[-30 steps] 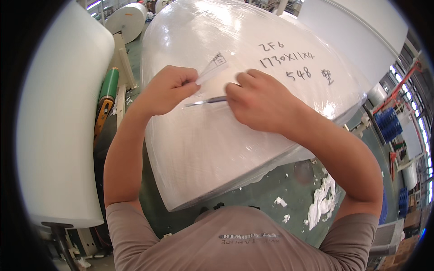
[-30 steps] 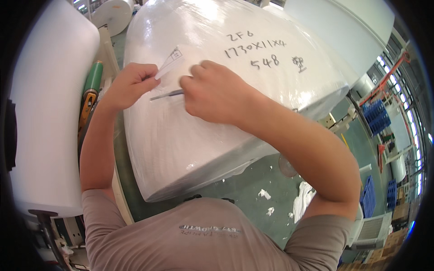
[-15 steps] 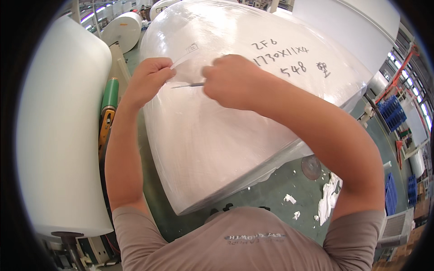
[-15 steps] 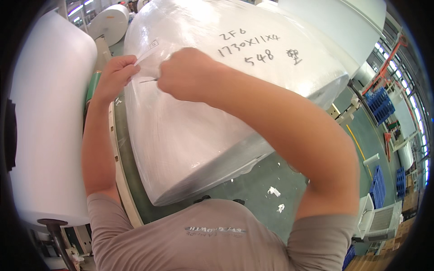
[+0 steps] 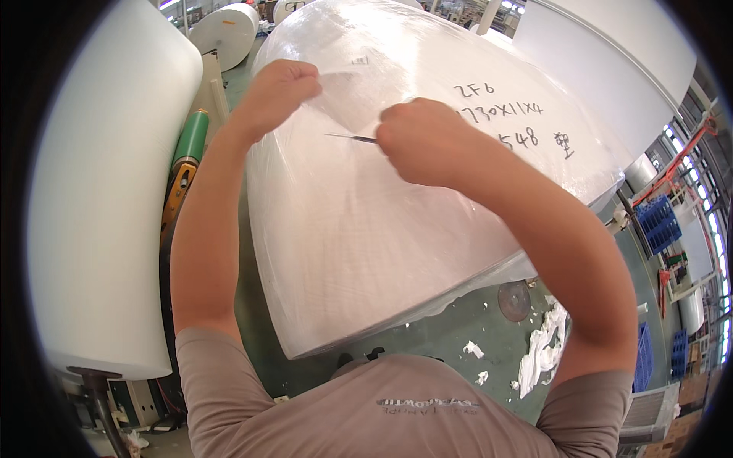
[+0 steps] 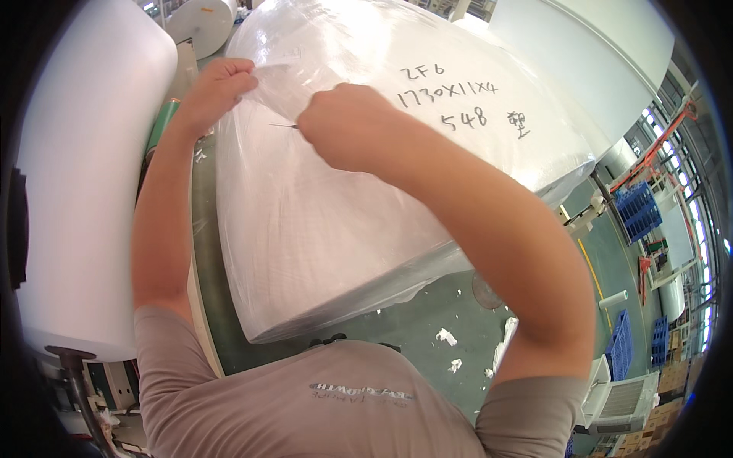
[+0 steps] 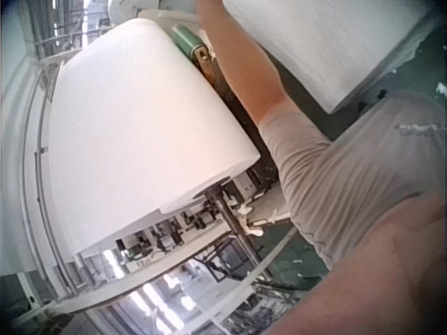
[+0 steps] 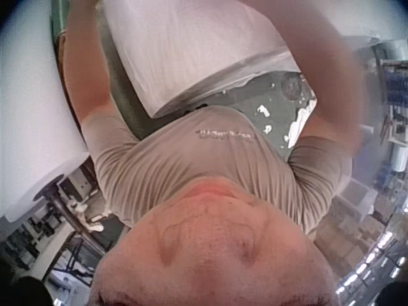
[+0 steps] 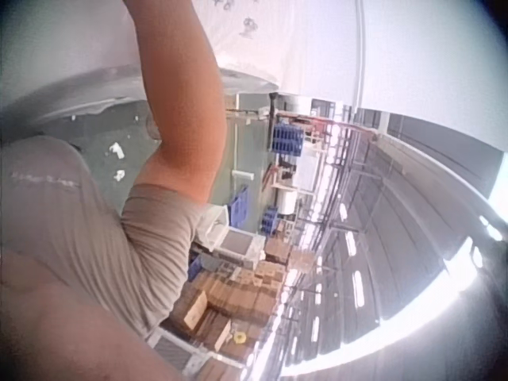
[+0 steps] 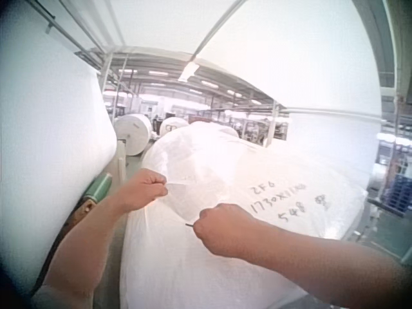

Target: The person clears white debris from a rotating metal shaft by hand and then uses a utility knife to cut through the plastic wrapping on a large white roll. They peel back the plastic and then remove a label from the surface of the roll.

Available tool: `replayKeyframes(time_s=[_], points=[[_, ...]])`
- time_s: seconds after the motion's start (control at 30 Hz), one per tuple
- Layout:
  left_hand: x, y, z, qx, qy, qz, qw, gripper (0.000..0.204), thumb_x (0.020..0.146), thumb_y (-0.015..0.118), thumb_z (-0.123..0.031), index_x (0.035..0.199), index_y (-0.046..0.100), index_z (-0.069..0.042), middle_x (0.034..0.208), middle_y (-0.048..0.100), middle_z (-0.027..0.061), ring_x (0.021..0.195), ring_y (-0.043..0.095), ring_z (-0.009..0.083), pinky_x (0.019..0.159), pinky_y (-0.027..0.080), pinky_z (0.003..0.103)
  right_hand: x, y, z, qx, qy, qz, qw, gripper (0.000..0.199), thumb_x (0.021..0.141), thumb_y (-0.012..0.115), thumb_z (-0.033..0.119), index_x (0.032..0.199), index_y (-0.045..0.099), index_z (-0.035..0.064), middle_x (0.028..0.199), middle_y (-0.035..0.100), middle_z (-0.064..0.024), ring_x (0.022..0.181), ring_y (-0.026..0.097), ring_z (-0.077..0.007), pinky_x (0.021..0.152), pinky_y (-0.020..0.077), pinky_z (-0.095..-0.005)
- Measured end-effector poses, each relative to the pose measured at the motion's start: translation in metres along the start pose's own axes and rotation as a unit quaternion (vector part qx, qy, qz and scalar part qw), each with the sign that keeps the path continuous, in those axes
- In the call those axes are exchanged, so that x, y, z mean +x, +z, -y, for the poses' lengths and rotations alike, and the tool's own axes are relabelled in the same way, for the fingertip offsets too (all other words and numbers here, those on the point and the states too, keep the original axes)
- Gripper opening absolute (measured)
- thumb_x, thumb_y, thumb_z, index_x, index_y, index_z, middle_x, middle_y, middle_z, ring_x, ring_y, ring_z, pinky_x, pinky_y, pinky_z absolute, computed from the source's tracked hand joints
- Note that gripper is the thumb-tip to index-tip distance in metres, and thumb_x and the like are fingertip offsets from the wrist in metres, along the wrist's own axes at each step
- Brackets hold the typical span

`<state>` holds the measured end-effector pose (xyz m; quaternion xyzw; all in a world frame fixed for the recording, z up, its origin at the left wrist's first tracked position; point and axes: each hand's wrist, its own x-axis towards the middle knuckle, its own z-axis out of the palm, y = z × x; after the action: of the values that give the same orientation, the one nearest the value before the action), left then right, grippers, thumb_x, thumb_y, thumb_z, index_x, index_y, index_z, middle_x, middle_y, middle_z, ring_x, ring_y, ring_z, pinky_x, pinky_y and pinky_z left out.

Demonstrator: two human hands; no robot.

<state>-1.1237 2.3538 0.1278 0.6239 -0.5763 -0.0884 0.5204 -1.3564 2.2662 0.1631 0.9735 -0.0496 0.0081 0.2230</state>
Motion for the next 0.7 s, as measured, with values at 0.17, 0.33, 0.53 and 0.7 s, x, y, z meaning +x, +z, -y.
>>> replayKeyframes(time_s=[0.17, 0.33, 0.53, 0.7], points=[[0.014, -0.013, -0.009, -0.034, -0.022, -0.045, 0.998, 0.023, 0.084, 0.056, -0.015, 0.064, 0.05, -0.007, 0.061, 0.039, -0.0065, 0.058, 0.033, 0.0054, 0.054, 0.028, 0.026, 0.007, 0.009, 0.0, -0.01, -0.009, -0.002, 1.0, 0.014, 0.078, 0.061, 0.002, 0.08, 0.074, 0.0051, 0.083, 0.069, -0.0155, 0.078, 0.069, -0.031, 0.066, 0.0564, -0.0402], [0.042, -0.015, 0.009, -0.053, -0.042, -0.044, 0.997, 0.025, 0.083, 0.056, -0.015, 0.061, 0.047, -0.01, 0.061, 0.039, -0.0069, 0.057, 0.029, 0.0056, 0.053, 0.024, 0.027, 0.003, 0.009, -0.008, -0.078, -0.067, -0.047, 0.994, 0.01, 0.079, 0.064, 0.006, 0.077, 0.074, 0.0077, 0.082, 0.066, -0.0116, 0.078, 0.068, -0.0286, 0.065, 0.0555, -0.0384], [0.066, -0.022, 0.006, 0.03, 0.019, -0.101, 0.994, 0.024, 0.079, 0.058, -0.02, 0.063, 0.054, -0.003, 0.06, 0.043, 0.0012, 0.06, 0.037, 0.0127, 0.055, 0.032, 0.032, 0.033, 0.02, 0.005, -0.244, -0.129, -0.069, 0.959, 0.012, 0.077, 0.065, 0.01, 0.068, 0.072, 0.0132, 0.078, 0.062, -0.0042, 0.078, 0.063, -0.0209, 0.063, 0.0473, -0.0329], [0.084, -0.015, 0.003, 0.016, 0.023, -0.093, 0.995, 0.026, 0.077, 0.061, -0.024, 0.066, 0.058, -0.001, 0.063, 0.048, 0.0062, 0.062, 0.042, 0.0174, 0.058, 0.036, 0.036, 0.03, 0.012, -0.006, -0.24, -0.155, -0.105, 0.952, 0.012, 0.076, 0.066, 0.01, 0.065, 0.07, 0.0112, 0.078, 0.06, -0.0033, 0.08, 0.059, -0.0204, 0.068, 0.0446, -0.0311]])
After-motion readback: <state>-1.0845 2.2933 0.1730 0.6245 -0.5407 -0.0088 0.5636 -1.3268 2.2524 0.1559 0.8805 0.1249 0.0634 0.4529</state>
